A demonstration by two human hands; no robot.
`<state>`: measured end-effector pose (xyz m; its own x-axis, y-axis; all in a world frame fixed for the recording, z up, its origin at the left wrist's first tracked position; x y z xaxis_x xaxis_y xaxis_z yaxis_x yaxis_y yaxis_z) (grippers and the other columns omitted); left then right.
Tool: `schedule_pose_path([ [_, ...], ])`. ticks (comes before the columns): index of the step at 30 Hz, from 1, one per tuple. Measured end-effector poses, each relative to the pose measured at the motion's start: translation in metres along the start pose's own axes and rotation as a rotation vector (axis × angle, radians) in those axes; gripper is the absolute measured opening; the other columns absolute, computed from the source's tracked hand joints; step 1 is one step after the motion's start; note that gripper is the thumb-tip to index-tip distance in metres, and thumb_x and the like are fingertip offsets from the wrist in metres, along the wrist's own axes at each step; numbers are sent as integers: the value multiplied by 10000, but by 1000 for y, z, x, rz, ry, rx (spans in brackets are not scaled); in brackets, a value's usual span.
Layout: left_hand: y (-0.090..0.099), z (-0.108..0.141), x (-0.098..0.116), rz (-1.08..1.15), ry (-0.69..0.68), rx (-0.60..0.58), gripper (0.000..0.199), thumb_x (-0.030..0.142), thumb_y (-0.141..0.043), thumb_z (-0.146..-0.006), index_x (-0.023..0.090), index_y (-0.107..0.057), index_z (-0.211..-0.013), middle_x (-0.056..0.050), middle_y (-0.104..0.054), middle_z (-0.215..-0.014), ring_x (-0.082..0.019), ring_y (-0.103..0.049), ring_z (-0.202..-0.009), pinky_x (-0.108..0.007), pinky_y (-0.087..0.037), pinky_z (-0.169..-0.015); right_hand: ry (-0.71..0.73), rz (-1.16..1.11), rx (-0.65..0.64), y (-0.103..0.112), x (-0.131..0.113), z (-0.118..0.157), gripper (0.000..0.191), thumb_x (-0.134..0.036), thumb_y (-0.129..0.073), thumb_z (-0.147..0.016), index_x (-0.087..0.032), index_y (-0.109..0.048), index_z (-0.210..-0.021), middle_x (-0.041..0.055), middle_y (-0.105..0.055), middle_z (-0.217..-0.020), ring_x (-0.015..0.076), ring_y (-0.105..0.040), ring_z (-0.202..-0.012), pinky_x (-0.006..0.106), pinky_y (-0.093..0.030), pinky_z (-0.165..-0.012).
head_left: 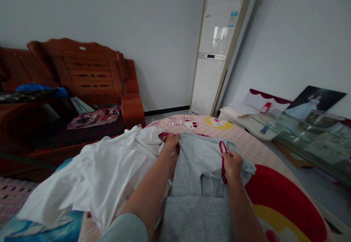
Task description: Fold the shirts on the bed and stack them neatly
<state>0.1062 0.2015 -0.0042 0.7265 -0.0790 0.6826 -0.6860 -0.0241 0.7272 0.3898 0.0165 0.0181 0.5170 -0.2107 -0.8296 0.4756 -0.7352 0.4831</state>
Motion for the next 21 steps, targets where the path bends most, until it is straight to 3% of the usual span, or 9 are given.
schedule_pose_path([
  [3,0,-3,0,87,35,43,315,218,-419,-861,80,-663,-1004,-126,-702,-896,-180,-642,-760,-257,-471,-659,-7,69,-76,-6,5,-2,228,-346,-543,-681,-191,-566,-516,-37,-443,-447,133,-433,-488,257,-274,-476],
  [6,2,-3,4,195,-25,28,401,129,-411,-819,133,-601,-1173,-62,-697,-954,-143,-632,-789,-222,-474,-690,-39,80,-71,-8,10,-3,201,-321,-543,-658,-186,-579,-514,-35,-450,-435,139,-437,-487,263,-270,-484],
  [9,1,-1,17,242,-195,-70,384,106,-394,-816,156,-647,-1100,-39,-693,-1021,-140,-627,-901,-224,-476,-798,-79,49,-72,-9,16,-4,182,-308,-542,-654,-181,-583,-529,-39,-448,-441,137,-434,-487,258,-265,-482],
  [11,0,0,24,131,-269,-104,351,117,-393,-837,159,-679,-1034,-41,-692,-1067,-150,-617,-980,-232,-457,-877,-87,38,-79,-11,19,-5,183,-305,-541,-661,-184,-570,-527,-43,-436,-448,131,-425,-484,254,-257,-476],
  [15,-6,-2,30,-86,-264,-103,320,161,-390,-892,156,-707,-935,-79,-713,-1004,-176,-631,-965,-256,-447,-888,-53,82,-98,-14,22,-6,194,-294,-530,-691,-190,-546,-528,-47,-417,-465,122,-420,-489,244,-250,-477],
  [21,-12,0,34,-122,-275,-89,311,211,-400,-924,145,-702,-891,-105,-699,-975,-191,-621,-965,-285,-433,-890,84,380,-212,-18,-5,2,230,-339,-597,-716,-188,-540,-553,-24,-485,-513,119,-437,-518,237,-281,-513],
])
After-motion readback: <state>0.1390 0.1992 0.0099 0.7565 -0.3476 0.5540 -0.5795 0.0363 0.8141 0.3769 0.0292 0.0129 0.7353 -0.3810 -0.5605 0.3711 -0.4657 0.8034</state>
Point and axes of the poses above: each hand's wrist, its own z-axis away from the middle knuckle, its own y-axis out of the back of the hand, x = y × z, the point moved 7 cm from there along -z, towards the middle knuckle
